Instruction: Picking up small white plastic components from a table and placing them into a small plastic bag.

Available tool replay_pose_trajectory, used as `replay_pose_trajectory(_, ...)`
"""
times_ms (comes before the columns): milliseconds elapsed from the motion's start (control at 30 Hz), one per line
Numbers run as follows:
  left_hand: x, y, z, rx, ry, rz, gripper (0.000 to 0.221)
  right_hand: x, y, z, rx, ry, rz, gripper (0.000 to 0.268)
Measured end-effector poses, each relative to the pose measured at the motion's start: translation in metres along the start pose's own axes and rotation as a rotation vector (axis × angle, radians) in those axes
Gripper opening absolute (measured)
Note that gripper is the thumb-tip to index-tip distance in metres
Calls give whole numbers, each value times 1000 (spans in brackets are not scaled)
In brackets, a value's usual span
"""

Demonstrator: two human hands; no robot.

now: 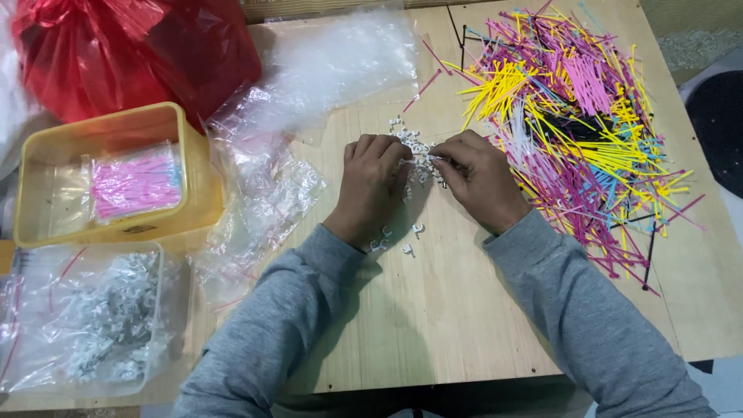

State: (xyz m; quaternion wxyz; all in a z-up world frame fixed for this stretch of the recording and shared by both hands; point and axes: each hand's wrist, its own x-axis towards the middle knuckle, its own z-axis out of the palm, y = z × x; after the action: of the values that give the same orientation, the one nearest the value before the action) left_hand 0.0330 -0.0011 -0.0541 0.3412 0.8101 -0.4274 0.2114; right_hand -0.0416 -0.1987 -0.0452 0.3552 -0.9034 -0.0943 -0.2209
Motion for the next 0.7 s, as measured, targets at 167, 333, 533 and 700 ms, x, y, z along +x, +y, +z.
replay_pose_trajectory(167, -6, -1, 0, -1, 7, 3, 19, -2, 0, -7, 96, 20, 42, 17)
replay_pose_trajectory(333, -6, 4, -5, 4, 7, -14, 25, -2, -7, -12, 150, 31, 64, 18)
replay_pose_trajectory(533, -13, 4, -1, -24, -4, 2, 24, -3, -17, -16, 164, 29, 45, 21)
replay_pose_trajectory(700, -15, 4, -3, -58, 11, -13, 27, -5, -19, -17, 143, 26, 34, 19)
